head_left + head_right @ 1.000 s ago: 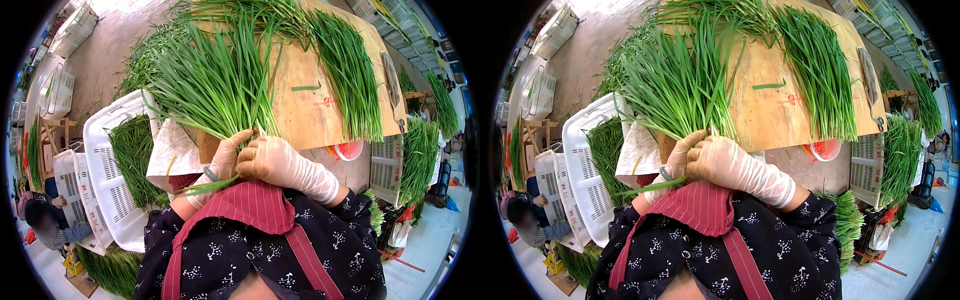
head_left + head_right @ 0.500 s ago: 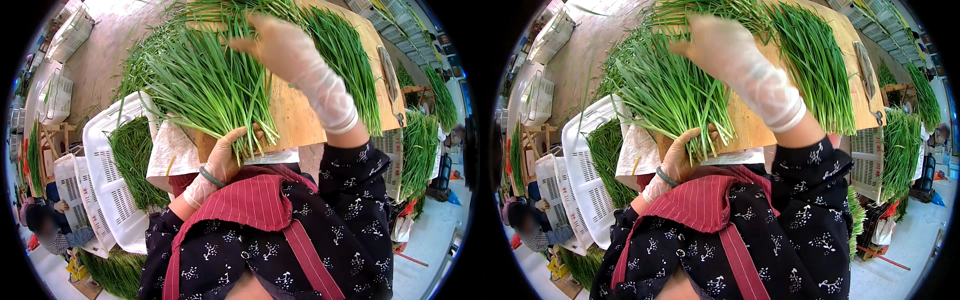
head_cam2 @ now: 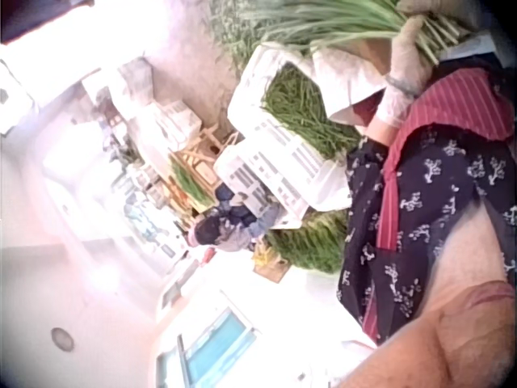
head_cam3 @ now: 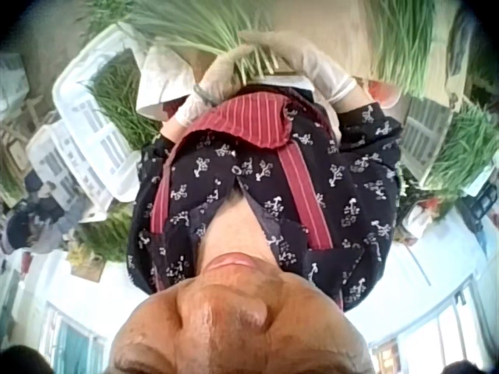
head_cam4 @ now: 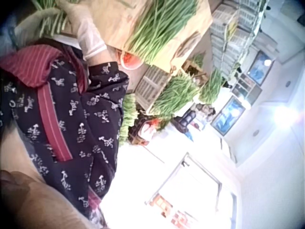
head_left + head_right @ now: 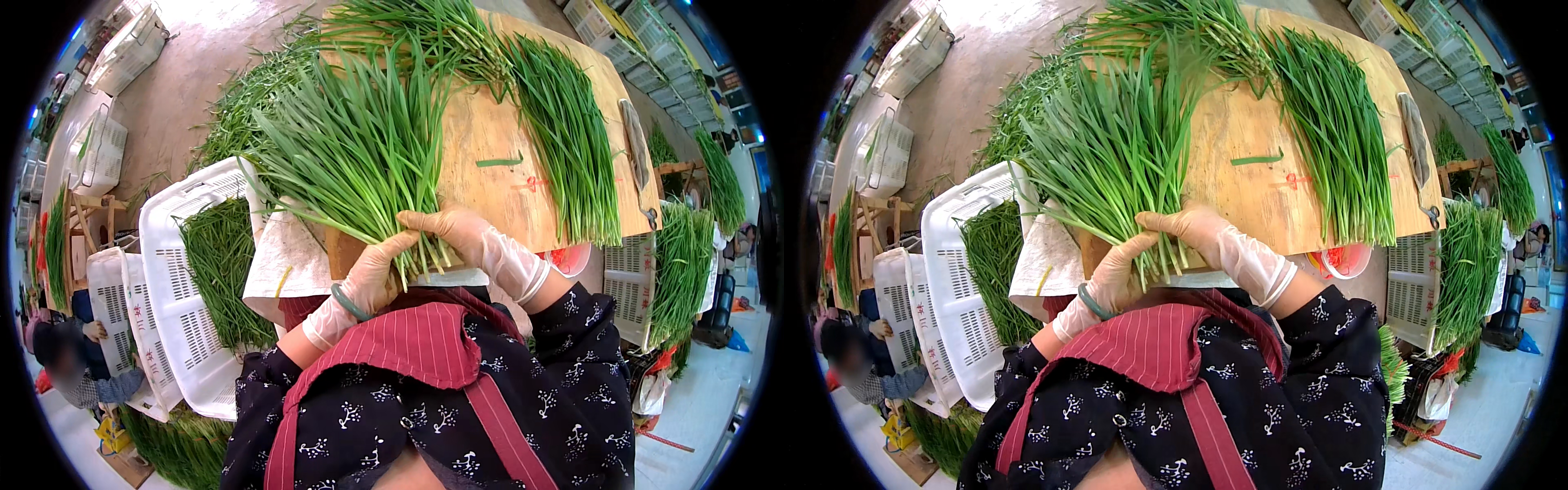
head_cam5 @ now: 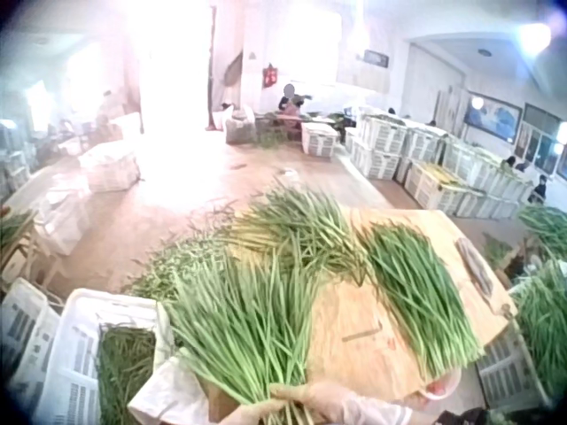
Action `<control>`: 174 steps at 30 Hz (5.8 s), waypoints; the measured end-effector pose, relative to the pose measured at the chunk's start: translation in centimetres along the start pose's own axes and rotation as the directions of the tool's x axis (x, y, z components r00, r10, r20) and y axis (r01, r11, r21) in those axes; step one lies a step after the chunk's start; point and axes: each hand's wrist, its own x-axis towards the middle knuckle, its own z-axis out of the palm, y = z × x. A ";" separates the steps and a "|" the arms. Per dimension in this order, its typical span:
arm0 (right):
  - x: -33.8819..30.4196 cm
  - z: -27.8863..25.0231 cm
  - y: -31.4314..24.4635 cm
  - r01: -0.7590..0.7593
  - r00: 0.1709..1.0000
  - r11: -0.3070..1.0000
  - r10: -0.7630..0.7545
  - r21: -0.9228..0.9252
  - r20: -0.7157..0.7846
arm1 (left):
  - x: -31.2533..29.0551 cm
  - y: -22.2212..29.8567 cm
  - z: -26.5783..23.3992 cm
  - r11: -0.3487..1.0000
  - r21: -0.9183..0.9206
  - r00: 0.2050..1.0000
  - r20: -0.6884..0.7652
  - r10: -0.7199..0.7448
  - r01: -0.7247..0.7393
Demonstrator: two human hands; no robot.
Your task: The person picks up bunches of green onions from a crate, trims off yellowed or damaged leaves by hand, and arranges the cleaned bunches on a wooden table.
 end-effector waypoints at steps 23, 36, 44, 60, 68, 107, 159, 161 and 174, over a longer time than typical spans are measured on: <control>-0.9 1.2 0.2 0.276 0.634 -0.019 -0.748 -0.961 0.197 | 2.4 5.0 -0.2 0.832 -0.147 0.828 0.105 0.550 -0.534; 7.2 1.0 -7.1 0.782 0.573 0.520 -0.817 -0.343 0.069 | 2.7 14.7 7.1 0.342 0.499 0.586 0.494 0.642 -0.796; 9.3 0.1 -5.0 0.832 0.427 0.359 -0.901 -0.423 0.076 | 5.4 12.1 4.4 0.440 0.545 0.668 0.342 0.660 -0.714; 12.5 -0.5 -7.4 0.808 0.350 0.190 -0.916 -0.557 0.196 | 8.1 13.9 1.5 0.219 0.680 0.634 0.449 0.630 -0.699; 0.5 1.4 -13.3 0.472 0.672 0.135 -0.695 -0.871 0.256 | 4.5 10.5 5.9 0.875 0.100 0.852 0.302 0.427 -0.474; -17.0 -21.1 -3.8 -0.094 0.379 0.539 -0.758 -0.837 -0.530 | 22.6 -3.1 31.5 0.986 0.164 0.916 0.389 -0.092 0.029; -17.1 -29.2 5.2 0.223 0.182 0.680 -0.733 -0.698 -0.656 | 27.2 -11.2 25.3 -0.776 0.003 0.345 0.897 -0.277 -0.631; -16.4 -29.2 5.4 0.163 0.145 0.666 -0.746 -0.728 -0.650 | 27.2 -11.5 25.5 -0.759 -0.005 0.328 0.900 -0.287 -0.651; -17.5 -25.4 5.2 -0.336 0.196 0.516 -0.780 -0.788 -0.594 | 26.8 -10.8 25.3 -0.739 0.047 0.341 0.906 -0.252 -0.672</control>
